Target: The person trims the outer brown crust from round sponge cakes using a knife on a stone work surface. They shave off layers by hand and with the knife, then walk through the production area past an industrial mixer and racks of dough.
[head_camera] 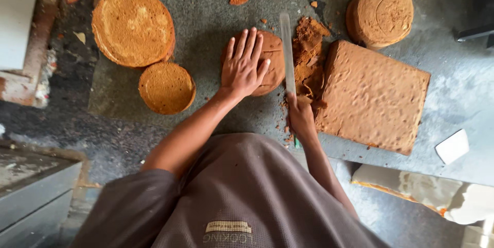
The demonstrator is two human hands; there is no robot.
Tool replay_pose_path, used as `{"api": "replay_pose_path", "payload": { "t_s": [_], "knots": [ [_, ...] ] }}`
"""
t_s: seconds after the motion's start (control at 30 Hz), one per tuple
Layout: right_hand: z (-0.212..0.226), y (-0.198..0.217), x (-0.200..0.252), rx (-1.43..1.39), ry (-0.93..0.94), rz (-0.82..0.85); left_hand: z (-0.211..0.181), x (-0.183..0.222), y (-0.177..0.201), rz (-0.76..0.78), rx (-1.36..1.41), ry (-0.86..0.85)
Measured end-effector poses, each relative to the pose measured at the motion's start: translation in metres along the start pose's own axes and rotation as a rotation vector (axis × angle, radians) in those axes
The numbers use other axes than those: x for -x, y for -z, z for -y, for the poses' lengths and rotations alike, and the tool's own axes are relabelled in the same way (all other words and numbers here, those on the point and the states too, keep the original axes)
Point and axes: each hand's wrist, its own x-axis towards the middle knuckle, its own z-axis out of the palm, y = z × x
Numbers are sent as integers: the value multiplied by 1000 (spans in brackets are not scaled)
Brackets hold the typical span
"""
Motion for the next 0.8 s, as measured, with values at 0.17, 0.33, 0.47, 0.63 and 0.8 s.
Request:
{"api": "replay_pose_path", "payload": {
  "t_s": [0.17, 0.33, 0.47, 0.63, 0.8],
  "knots": [
    [19, -8, -24, 36, -16, 22, -4, 11, 2, -23, 28, -6],
    [-1, -1, 37, 45, -110, 33, 0, 2, -2, -68, 33, -11],
    [32, -17, -12, 32, 15, 70, 2, -6, 0, -108, 20, -6],
    [-4, -18, 13, 202, 462, 29, -5, 5, 2, -47, -13, 6],
    [10, -35, 2, 180, 138, 78, 5, 15, -20, -189, 125, -23]
  ]
}}
